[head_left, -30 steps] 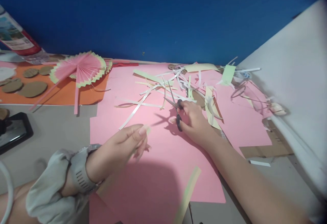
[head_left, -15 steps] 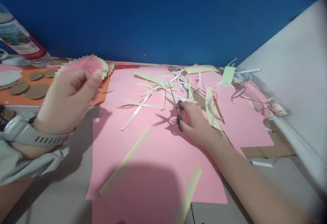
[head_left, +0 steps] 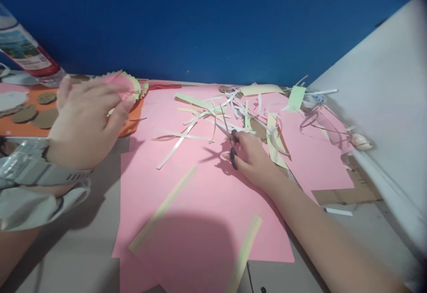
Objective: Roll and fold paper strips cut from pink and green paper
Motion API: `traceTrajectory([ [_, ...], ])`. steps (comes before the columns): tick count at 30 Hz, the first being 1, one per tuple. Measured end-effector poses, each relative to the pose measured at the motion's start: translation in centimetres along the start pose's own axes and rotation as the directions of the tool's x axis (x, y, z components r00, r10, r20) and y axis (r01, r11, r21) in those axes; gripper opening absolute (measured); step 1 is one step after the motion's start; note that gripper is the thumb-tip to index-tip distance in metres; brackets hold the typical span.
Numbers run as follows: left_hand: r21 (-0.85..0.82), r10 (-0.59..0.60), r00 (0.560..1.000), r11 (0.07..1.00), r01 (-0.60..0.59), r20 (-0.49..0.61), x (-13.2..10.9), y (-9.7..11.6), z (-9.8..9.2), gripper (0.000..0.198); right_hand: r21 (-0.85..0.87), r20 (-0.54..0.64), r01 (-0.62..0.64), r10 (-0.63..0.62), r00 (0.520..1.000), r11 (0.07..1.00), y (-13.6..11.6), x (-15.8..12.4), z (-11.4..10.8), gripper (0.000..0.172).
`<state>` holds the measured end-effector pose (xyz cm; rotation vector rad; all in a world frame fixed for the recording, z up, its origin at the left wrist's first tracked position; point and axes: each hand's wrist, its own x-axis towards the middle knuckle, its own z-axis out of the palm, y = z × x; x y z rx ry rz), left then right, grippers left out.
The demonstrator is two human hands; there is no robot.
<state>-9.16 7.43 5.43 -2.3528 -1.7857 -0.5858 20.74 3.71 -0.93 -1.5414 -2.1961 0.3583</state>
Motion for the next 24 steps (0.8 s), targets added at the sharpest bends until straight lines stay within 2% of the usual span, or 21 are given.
traceTrajectory([
  [7,0.037,0.009,1.0,0.999,-0.008,-0.025,-0.3,0.0,0.2,0.03,0.014,0.005,-0.003,0.003,1.0,1.0,0.1,0.0,0.1,0.008],
  [13,-0.033,0.027,0.999,0.999,-0.028,-0.027,-0.2,-0.1,0.2,0.032,0.012,0.011,-0.003,0.003,1.0,1.0,0.1,0.0,0.0,0.01],
  [15,-0.038,-0.018,1.0,0.999,0.018,0.012,-0.2,-0.3,0.3,0.032,0.013,0.016,-0.008,0.008,1.0,1.0,0.0,0.0,0.0,0.01],
  [18,0.048,-0.14,0.97,0.99,0.133,0.197,-0.1,-0.5,0.7,0.045,0.015,0.007,0.002,-0.002,1.0,1.0,0.1,0.1,0.1,0.009],
  [21,0.058,-0.098,0.966,0.995,0.086,0.239,0.1,-0.5,1.0,0.033,0.015,0.007,0.007,-0.007,1.0,1.0,0.1,0.1,0.1,0.011],
  [24,0.053,-0.082,0.959,0.996,0.071,0.271,0.1,-0.3,1.1,0.033,0.019,0.01,0.004,-0.004,1.0,1.0,0.1,0.1,0.0,0.012],
])
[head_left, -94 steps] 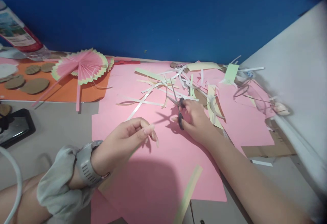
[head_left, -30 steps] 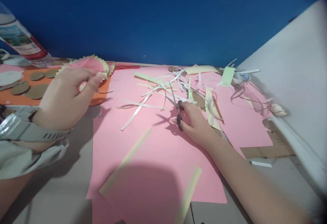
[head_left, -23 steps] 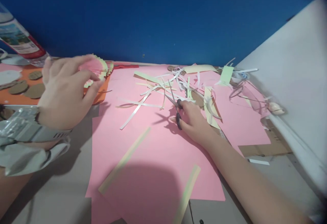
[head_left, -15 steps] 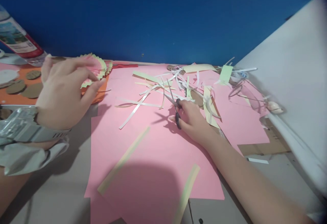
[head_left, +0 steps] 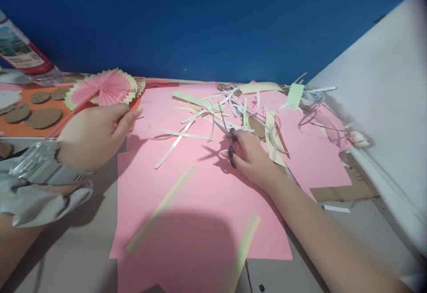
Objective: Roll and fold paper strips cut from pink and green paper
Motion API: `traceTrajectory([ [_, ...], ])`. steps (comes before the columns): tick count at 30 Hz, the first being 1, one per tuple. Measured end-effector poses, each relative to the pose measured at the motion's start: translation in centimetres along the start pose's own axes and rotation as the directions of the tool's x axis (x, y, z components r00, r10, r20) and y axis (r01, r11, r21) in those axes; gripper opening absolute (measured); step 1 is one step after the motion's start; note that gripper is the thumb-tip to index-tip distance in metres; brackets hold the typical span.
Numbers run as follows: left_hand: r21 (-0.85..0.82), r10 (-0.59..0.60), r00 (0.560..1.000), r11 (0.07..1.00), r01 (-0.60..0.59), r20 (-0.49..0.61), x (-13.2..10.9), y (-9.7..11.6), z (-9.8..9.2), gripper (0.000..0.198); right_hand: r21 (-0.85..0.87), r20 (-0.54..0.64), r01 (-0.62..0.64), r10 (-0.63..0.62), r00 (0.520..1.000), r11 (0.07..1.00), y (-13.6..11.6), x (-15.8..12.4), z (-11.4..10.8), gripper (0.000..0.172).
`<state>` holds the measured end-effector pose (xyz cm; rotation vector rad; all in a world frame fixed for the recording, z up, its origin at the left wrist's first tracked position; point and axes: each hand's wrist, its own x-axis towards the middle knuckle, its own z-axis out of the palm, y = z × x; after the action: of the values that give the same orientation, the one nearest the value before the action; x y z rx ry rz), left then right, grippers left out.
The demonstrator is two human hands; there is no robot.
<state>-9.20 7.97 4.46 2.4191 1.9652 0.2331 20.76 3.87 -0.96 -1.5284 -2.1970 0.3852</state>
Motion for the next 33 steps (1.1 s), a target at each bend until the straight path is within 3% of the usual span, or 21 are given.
traceTrajectory([
  [4,-0.127,0.116,0.993,0.985,-0.117,-0.015,-0.2,0.5,0.2,0.025,-0.002,0.004,0.0,0.0,1.0,1.0,0.0,0.0,0.0,0.012],
  [8,-0.193,0.156,0.984,0.972,-0.137,0.085,-0.6,1.1,0.7,0.029,-0.003,-0.003,0.003,-0.003,1.0,1.0,0.1,0.0,0.1,0.012],
  [10,-0.278,0.296,0.95,0.925,-0.259,0.101,-1.2,1.6,1.0,0.032,0.004,-0.01,0.004,-0.004,1.0,1.0,0.2,0.0,0.2,0.012],
  [12,-0.399,0.443,0.888,0.842,-0.363,0.125,-2.1,2.5,1.3,0.031,0.009,-0.015,0.003,-0.003,1.0,1.0,0.2,0.0,0.2,0.011],
  [16,-0.554,0.452,0.87,0.783,-0.282,0.197,-4.0,4.7,2.2,0.049,0.005,-0.003,0.003,-0.003,1.0,1.0,0.2,0.1,0.2,0.011],
  [19,-0.563,0.426,0.876,0.791,-0.24,0.225,-4.7,5.9,3.1,0.056,0.011,0.004,-0.005,0.005,1.0,1.0,0.2,0.1,0.3,0.011],
  [22,-0.56,0.417,0.868,0.801,-0.21,0.271,-5.0,6.3,3.6,0.065,0.013,-0.006,-0.012,0.012,1.0,1.0,0.1,0.0,0.3,0.011],
  [25,-0.622,0.35,0.873,0.78,-0.071,0.339,-5.1,6.2,3.7,0.079,0.007,-0.018,-0.02,0.02,1.0,1.0,0.1,-0.2,0.3,0.01],
  [28,-0.664,0.34,0.849,0.747,0.017,0.405,-5.2,6.0,3.4,0.066,0.015,-0.025,-0.021,0.021,0.999,1.0,0.2,-0.2,0.4,0.009],
  [31,-0.669,0.394,0.81,0.743,-0.003,0.434,-5.2,6.1,3.0,0.035,0.023,-0.033,-0.012,0.013,0.999,1.0,0.3,-0.3,0.4,0.011],
  [33,-0.674,0.412,0.811,0.738,-0.029,0.416,-5.2,6.1,2.8,0.016,0.028,-0.037,-0.017,0.018,0.999,0.999,0.4,-0.3,0.5,0.01],
])
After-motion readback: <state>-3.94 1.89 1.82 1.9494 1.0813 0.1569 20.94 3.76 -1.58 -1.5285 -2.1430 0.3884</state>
